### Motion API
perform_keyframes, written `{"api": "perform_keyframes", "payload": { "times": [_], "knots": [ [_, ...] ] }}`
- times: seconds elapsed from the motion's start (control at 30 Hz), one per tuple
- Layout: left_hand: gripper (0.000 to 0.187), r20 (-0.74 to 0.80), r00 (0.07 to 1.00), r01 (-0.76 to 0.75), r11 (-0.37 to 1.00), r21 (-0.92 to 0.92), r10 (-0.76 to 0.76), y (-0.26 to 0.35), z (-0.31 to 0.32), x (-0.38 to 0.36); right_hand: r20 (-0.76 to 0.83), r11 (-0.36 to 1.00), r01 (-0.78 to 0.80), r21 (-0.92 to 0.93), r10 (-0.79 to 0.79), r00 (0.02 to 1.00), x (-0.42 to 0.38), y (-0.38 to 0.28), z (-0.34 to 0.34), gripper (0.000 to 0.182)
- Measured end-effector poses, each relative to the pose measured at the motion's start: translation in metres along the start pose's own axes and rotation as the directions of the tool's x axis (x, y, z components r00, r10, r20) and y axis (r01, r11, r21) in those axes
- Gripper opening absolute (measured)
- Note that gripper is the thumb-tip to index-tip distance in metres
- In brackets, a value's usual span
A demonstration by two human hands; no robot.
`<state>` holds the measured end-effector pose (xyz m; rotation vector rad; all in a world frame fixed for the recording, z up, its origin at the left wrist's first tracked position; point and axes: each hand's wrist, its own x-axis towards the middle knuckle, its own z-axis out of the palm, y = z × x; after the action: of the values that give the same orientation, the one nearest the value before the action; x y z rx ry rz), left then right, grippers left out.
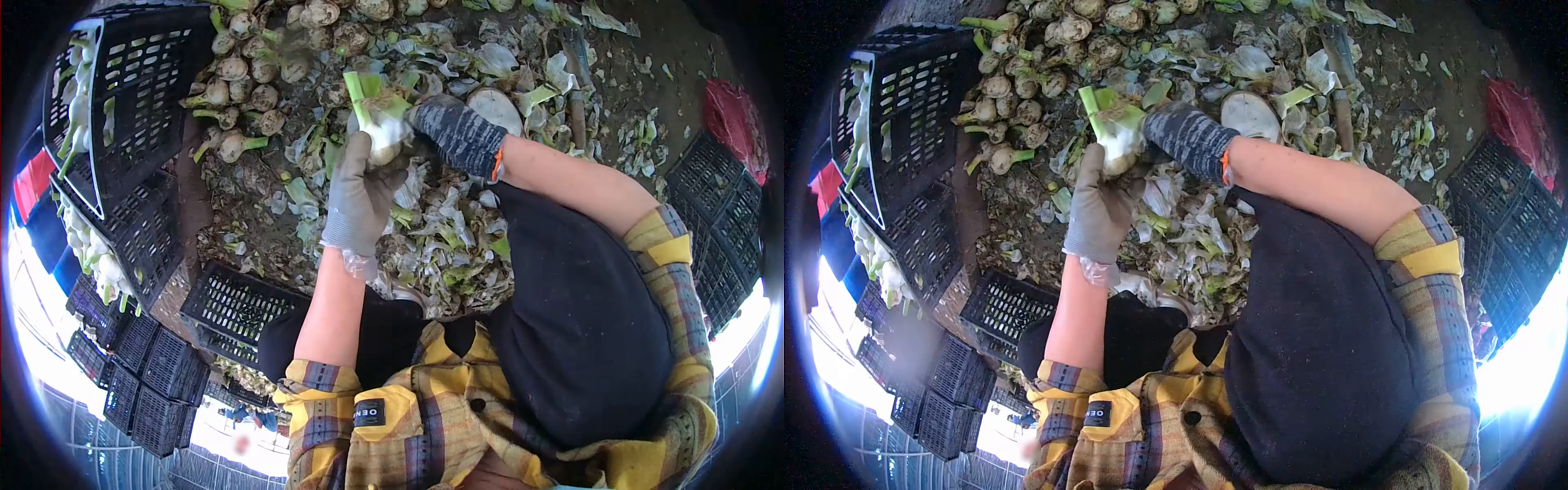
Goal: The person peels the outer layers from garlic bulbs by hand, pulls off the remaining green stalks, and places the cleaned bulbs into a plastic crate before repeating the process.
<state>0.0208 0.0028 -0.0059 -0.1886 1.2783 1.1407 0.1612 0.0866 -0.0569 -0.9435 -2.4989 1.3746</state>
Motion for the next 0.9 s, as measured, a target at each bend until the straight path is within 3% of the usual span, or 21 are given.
{"api": "perform_keyframes", "payload": {
  "times": [0.03,0.07,0.23,0.3,0.33,0.37,0.43,0.5,0.57,0.6,0.7,0.77,0.83,0.87,0.9],
  "knots": [
    [0.041,0.067,0.996,0.072,0.990,-0.120,-0.064,0.000,-0.004,0.002,-0.038,0.991,-0.061,0.121,0.066,0.997,-0.002,0.001,0.000,0.016],
    [0.036,0.120,0.989,0.110,0.968,-0.226,-0.085,-0.001,-0.007,0.004,0.030,0.918,-0.091,0.387,0.086,0.996,-0.006,0.004,-0.003,0.020],
    [0.031,0.055,0.988,0.154,0.924,-0.351,-0.144,-0.001,-0.006,0.004,-0.139,0.831,0.031,0.556,0.056,0.989,-0.004,0.042,0.042,0.019],
    [0.032,0.073,0.986,0.164,0.915,-0.368,-0.147,-0.001,-0.007,0.006,0.009,0.500,-0.192,0.844,0.346,0.938,-0.005,0.039,0.040,0.017],
    [0.032,0.090,0.984,0.175,0.908,-0.381,-0.151,0.000,-0.008,0.008,0.252,0.090,-0.352,0.932,0.537,0.805,0.002,0.013,0.016,0.016],
    [0.033,0.107,0.982,0.187,0.900,-0.394,-0.157,0.000,-0.010,0.009,0.528,-0.351,-0.395,0.849,0.586,0.615,0.006,-0.002,0.003,0.015],
    [0.032,0.099,0.985,0.164,0.925,-0.342,-0.138,0.002,-0.009,0.009,0.354,-0.081,-0.377,0.923,0.564,0.746,0.004,0.015,0.021,0.015],
    [0.031,0.101,0.986,0.160,0.941,-0.299,-0.136,0.003,-0.010,0.009,0.320,0.006,-0.381,0.925,0.530,0.786,0.003,0.023,0.027,0.019],
    [0.031,0.110,0.982,0.176,0.947,-0.268,-0.151,0.005,-0.014,0.009,0.425,-0.096,-0.444,0.891,0.520,0.741,0.000,0.020,0.019,0.022],
    [0.031,0.095,0.987,0.151,0.960,-0.234,-0.132,0.003,-0.014,0.009,0.551,-0.397,-0.391,0.830,0.476,0.685,0.004,0.004,0.010,0.024],
    [0.032,0.046,0.997,0.074,0.991,-0.112,-0.070,0.001,-0.014,0.009,0.572,-0.359,-0.465,0.809,0.301,0.763,0.002,-0.002,0.001,0.027],
    [0.036,0.013,1.000,0.023,1.000,-0.010,-0.023,0.002,-0.008,0.007,0.500,-0.127,-0.494,0.860,0.397,0.770,0.000,-0.015,-0.007,0.026],
    [0.037,-0.006,0.999,-0.034,0.975,0.219,0.036,0.002,-0.008,0.007,0.426,0.123,-0.521,0.845,0.433,0.794,-0.001,-0.013,-0.005,0.024],
    [0.038,-0.011,0.998,-0.057,0.942,0.331,0.064,0.002,-0.008,0.006,0.413,0.132,-0.514,0.847,0.445,0.795,-0.001,-0.012,-0.005,0.022],
    [0.039,-0.027,0.992,-0.101,0.911,0.400,0.122,0.000,-0.006,0.006,0.305,0.392,-0.475,0.788,0.423,0.853,0.000,-0.008,-0.002,0.022]
  ]
}}
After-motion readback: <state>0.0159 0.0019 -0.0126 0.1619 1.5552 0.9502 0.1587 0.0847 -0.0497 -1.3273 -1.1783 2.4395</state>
